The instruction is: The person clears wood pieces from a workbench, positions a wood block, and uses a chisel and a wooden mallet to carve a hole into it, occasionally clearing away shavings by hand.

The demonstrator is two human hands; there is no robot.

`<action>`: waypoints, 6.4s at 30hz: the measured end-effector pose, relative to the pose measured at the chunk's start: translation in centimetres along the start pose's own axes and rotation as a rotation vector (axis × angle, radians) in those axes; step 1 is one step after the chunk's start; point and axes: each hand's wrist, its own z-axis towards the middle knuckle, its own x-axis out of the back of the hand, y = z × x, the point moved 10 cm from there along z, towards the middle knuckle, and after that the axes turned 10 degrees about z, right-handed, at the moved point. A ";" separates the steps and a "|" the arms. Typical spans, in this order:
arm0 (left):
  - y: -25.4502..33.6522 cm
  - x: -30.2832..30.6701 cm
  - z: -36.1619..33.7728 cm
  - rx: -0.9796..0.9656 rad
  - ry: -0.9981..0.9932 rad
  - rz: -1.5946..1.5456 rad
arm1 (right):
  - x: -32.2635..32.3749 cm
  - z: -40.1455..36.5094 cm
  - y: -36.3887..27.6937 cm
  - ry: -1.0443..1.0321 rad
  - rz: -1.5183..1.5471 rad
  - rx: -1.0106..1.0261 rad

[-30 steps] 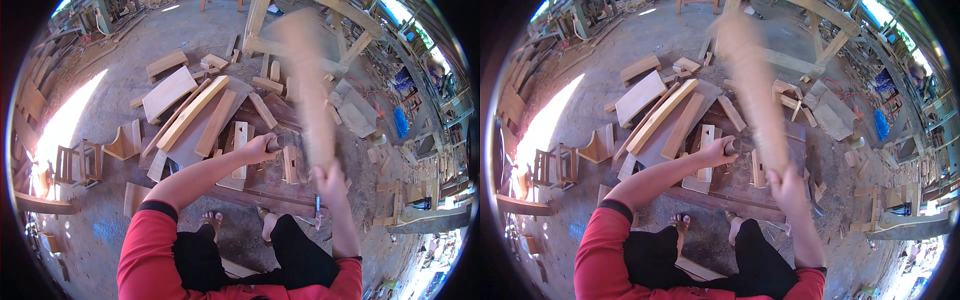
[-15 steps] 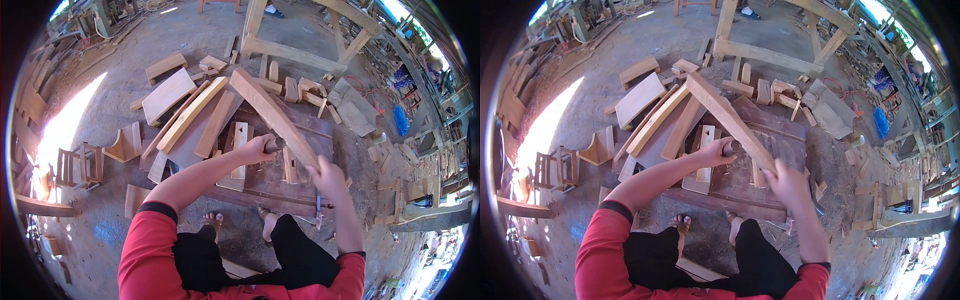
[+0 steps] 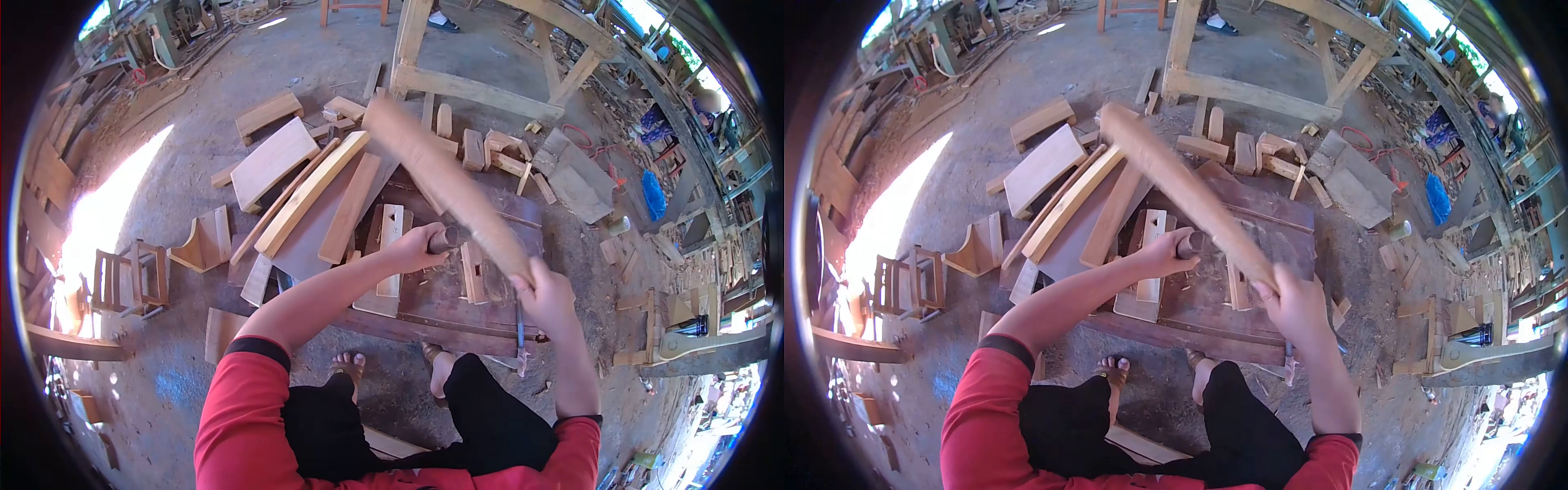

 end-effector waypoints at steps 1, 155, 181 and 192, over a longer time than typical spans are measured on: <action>-0.5 -0.2 0.1 -0.003 -0.002 0.026 | 1.1 0.0 0.2 0.088 0.089 -0.018; -1.2 0.4 0.2 -0.032 -0.027 0.098 | 1.1 -1.4 4.2 0.334 0.890 -0.271; -0.8 0.2 0.3 -0.072 -0.013 0.051 | -4.7 -0.7 5.0 -0.131 0.073 -0.230; -1.9 -0.3 0.5 0.007 -0.068 0.094 | -3.8 0.3 5.3 -0.087 0.037 -0.240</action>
